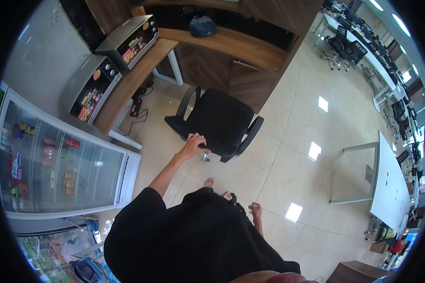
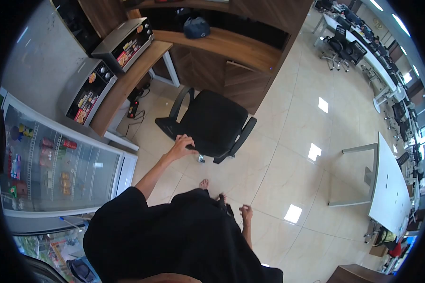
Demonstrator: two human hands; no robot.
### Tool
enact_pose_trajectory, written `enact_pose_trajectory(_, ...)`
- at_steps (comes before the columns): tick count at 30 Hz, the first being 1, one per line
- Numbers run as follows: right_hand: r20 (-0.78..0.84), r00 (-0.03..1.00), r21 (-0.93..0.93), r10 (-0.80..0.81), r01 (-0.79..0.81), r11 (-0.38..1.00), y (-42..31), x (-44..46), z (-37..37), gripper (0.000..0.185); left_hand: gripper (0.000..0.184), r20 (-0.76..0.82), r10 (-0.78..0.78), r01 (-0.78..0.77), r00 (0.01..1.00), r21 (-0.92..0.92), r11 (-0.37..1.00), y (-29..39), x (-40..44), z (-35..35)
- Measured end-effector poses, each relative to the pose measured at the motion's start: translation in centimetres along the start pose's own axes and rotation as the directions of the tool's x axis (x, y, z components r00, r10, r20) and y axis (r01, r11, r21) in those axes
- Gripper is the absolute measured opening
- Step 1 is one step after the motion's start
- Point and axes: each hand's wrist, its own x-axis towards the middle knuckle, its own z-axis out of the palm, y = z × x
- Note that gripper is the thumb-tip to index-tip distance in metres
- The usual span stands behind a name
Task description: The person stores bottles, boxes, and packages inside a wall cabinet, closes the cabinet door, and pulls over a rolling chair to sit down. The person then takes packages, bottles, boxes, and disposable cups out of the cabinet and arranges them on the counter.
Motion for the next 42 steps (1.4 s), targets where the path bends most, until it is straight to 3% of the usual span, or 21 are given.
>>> enact_pose_trajectory(5,0.040,0.999,-0.101,-0.005,0.009,0.995,-2.6,3.4,3.1,0.036,0.045,-0.047,-0.167,0.173,0.985,0.141,0.975,-2.2,-1.6,-1.8)
enact_pose_trajectory(12,0.046,0.998,-0.086,-0.036,0.040,0.995,-9.0,3.2,5.7,0.039,0.042,-0.275,-0.184,0.207,0.944,0.056,0.977,-4.9,-3.8,-4.2)
enact_pose_trajectory(15,0.029,0.999,-0.078,-0.023,0.025,0.997,-9.5,4.1,5.5,0.039,0.040,-0.228,-0.248,0.278,0.941,0.106,0.955,-5.9,-4.3,-6.1)
enact_pose_trajectory(18,-0.005,1.000,-0.116,0.001,-0.001,0.993,-10.8,5.9,5.3,0.039,0.042,-0.345,-0.318,0.373,0.883,0.104,0.922,-7.6,-4.0,-6.9)
enact_pose_trajectory(23,-0.021,0.993,-0.138,-0.113,0.109,0.984,-12.6,9.9,3.7,0.038,0.038,-0.427,-0.541,0.659,0.725,0.203,0.724,-8.9,-3.0,-6.5)
enact_pose_trajectory(25,-0.026,0.992,-0.163,-0.125,0.119,0.979,-13.1,12.8,3.2,0.039,0.033,-0.430,-0.561,0.699,0.708,0.307,0.646,-8.9,-2.6,-6.2)
enact_pose_trajectory(29,-0.072,0.987,-0.205,-0.146,0.128,0.970,-15.3,18.6,1.1,0.035,0.020,-0.453,-0.600,0.750,0.660,0.346,0.563,-10.5,-3.2,-5.6)
enact_pose_trajectory(31,-0.055,0.993,-0.237,-0.108,0.092,0.967,-16.7,21.6,-0.3,0.035,0.016,-0.323,-0.704,0.750,0.633,0.484,0.451,-9.8,-2.1,-5.9)
enact_pose_trajectory(34,-0.010,1.000,-0.236,-0.024,0.021,0.971,-21.6,26.1,-2.5,0.033,0.017,-0.361,-0.759,0.769,0.541,0.578,0.273,-9.4,-0.1,-5.4)
enact_pose_trajectory(37,0.030,0.999,-0.239,-0.011,0.018,0.971,-25.6,30.4,-5.1,0.032,0.019,-0.477,-0.757,0.860,0.446,0.463,0.215,-12.2,1.1,-1.9)
enact_pose_trajectory(38,0.047,0.998,-0.259,-0.030,0.042,0.965,-26.9,31.7,-5.9,0.034,0.024,-0.467,-0.780,0.879,0.417,0.426,0.215,-13.3,0.9,-0.1)
enact_pose_trajectory(41,0.035,0.999,-0.229,-0.039,0.046,0.972,-31.1,34.2,-6.7,0.034,0.033,-0.342,-0.815,0.798,0.467,0.560,0.222,-13.4,1.9,5.1)
enact_pose_trajectory(42,0.021,0.999,-0.205,-0.042,0.046,0.978,-32.3,34.9,-6.9,0.034,0.036,-0.322,-0.874,0.871,0.365,0.449,0.198,-13.1,3.2,7.1)
